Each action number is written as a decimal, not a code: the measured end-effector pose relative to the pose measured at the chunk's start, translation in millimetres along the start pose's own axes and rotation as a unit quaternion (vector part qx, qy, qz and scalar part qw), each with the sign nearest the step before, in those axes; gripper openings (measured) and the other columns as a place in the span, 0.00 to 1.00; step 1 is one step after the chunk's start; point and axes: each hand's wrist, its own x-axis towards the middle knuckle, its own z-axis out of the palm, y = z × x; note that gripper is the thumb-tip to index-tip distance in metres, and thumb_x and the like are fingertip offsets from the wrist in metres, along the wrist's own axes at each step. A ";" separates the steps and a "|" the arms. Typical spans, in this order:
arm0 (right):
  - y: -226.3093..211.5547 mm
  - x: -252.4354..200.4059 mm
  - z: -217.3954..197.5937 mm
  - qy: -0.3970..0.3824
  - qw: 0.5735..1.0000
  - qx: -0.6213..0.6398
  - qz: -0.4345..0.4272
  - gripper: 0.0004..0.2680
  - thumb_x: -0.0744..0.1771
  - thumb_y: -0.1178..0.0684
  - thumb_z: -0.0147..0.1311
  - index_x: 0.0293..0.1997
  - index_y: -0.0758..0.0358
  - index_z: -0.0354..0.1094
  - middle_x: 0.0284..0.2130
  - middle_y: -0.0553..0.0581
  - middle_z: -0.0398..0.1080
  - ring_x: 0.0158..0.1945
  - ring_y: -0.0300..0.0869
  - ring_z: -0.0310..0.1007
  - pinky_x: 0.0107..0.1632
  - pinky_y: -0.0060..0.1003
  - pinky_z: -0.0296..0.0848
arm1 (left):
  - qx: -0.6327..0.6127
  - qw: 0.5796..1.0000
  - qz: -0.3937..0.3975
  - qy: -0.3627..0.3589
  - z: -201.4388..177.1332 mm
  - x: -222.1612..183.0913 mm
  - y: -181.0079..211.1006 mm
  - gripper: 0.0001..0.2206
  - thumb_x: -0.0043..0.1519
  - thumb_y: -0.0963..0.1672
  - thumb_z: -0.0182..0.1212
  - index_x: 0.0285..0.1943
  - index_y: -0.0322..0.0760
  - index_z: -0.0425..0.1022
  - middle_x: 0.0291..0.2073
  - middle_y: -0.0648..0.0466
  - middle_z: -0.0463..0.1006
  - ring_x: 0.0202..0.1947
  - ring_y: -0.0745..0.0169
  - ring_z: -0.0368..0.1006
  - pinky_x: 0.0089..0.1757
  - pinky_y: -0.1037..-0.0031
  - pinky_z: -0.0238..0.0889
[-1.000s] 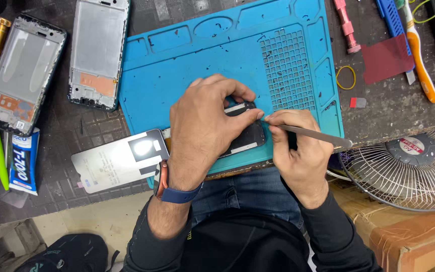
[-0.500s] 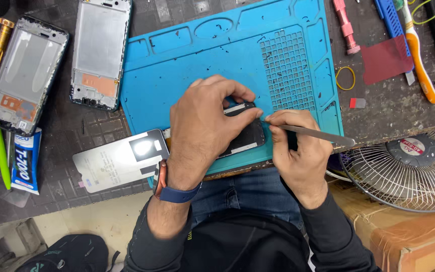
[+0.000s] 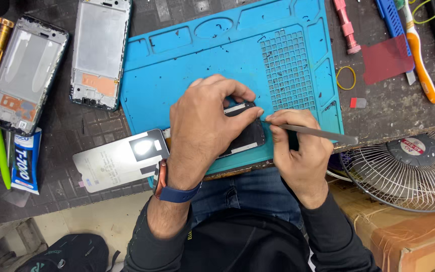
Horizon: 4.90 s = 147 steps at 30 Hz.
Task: The person applies adhesive to the edges of a smartphone frame and attaches a new screen. They then secure the assembly by wrapping multiple rubber bands around the phone.
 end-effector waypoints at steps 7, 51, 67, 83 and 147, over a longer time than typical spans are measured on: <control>6.8 -10.9 0.7 0.028 0.982 0.156 0.100 0.04 0.74 0.64 0.51 0.52 0.69 0.60 0.46 0.61 0.72 0.48 0.40 0.78 0.49 0.30 0.78 | 0.000 1.000 0.000 -0.002 1.3 0.4 -1.1 0.11 0.50 0.51 0.75 0.36 0.46 0.85 0.34 0.61 0.84 0.37 0.65 0.78 0.36 0.71 0.72; 31.3 -2.3 -32.2 0.141 0.956 -0.249 0.065 0.04 0.67 0.60 0.57 0.45 0.60 0.74 0.44 0.56 0.65 0.53 0.49 0.56 0.59 0.45 0.54 | -0.105 0.905 -0.026 0.412 -31.7 -167.4 -66.2 0.07 0.57 0.35 0.68 0.40 0.30 0.76 0.39 0.49 0.75 0.41 0.59 0.72 0.46 0.74 0.66; 28.9 0.3 -31.3 0.154 0.956 -0.240 0.063 0.04 0.66 0.62 0.56 0.43 0.62 0.72 0.43 0.58 0.66 0.53 0.50 0.57 0.55 0.44 0.58 | -0.046 0.880 0.002 0.472 -6.6 -167.0 -88.8 0.07 0.58 0.37 0.67 0.38 0.32 0.72 0.39 0.51 0.72 0.39 0.59 0.71 0.42 0.74 0.67; 29.4 -2.3 -31.5 0.170 0.954 -0.239 0.057 0.03 0.66 0.61 0.56 0.41 0.62 0.72 0.43 0.59 0.66 0.54 0.51 0.58 0.57 0.46 0.58 | -0.028 0.875 0.040 0.481 -8.2 -162.9 -96.6 0.07 0.60 0.38 0.66 0.40 0.33 0.70 0.36 0.51 0.72 0.35 0.59 0.71 0.39 0.73 0.68; 48.4 -18.7 -29.5 0.230 0.952 -0.198 0.045 0.03 0.67 0.58 0.54 0.43 0.64 0.69 0.45 0.57 0.63 0.52 0.48 0.57 0.59 0.44 0.53 | 0.386 0.807 -0.395 0.210 -218.5 -231.1 -206.4 0.23 0.74 0.54 0.54 0.44 0.30 0.85 0.27 0.38 0.80 0.28 0.41 0.78 0.36 0.55 0.70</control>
